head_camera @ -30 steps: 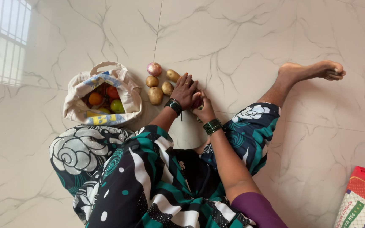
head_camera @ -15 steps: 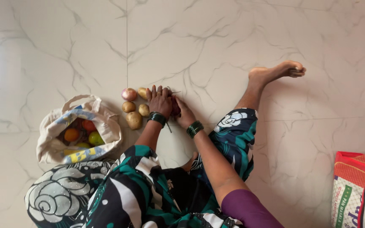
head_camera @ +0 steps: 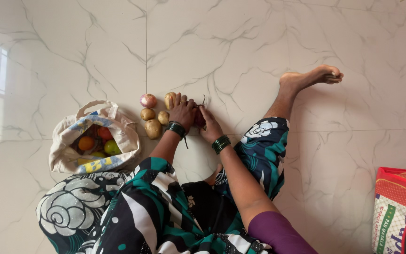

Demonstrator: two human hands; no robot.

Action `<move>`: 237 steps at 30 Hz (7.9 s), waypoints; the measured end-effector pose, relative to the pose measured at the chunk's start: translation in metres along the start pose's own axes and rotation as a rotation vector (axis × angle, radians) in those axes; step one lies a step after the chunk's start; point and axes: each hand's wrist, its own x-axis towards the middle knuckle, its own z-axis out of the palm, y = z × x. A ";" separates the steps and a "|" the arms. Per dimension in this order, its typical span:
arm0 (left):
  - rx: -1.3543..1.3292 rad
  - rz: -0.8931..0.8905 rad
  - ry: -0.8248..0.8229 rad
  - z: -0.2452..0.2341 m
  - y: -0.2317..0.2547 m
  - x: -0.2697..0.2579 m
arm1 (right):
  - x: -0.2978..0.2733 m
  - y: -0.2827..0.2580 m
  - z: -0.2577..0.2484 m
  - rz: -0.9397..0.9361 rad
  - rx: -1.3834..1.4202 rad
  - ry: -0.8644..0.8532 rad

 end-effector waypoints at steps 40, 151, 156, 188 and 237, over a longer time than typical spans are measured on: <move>-0.244 -0.004 0.030 -0.010 0.016 -0.056 | -0.066 0.023 -0.085 0.344 0.601 0.160; -1.228 0.036 -0.171 -0.081 0.015 -0.266 | -0.193 -0.157 -0.064 -0.058 0.786 -0.242; -1.873 -0.205 -0.099 -0.071 0.015 -0.260 | -0.190 -0.147 -0.063 -0.031 0.889 -0.073; -2.042 -0.035 -0.117 -0.088 0.021 -0.266 | -0.229 -0.245 -0.057 -0.569 -0.069 0.396; -1.382 -0.036 -0.009 -0.082 0.047 -0.266 | -0.232 -0.225 -0.058 -0.425 0.016 0.397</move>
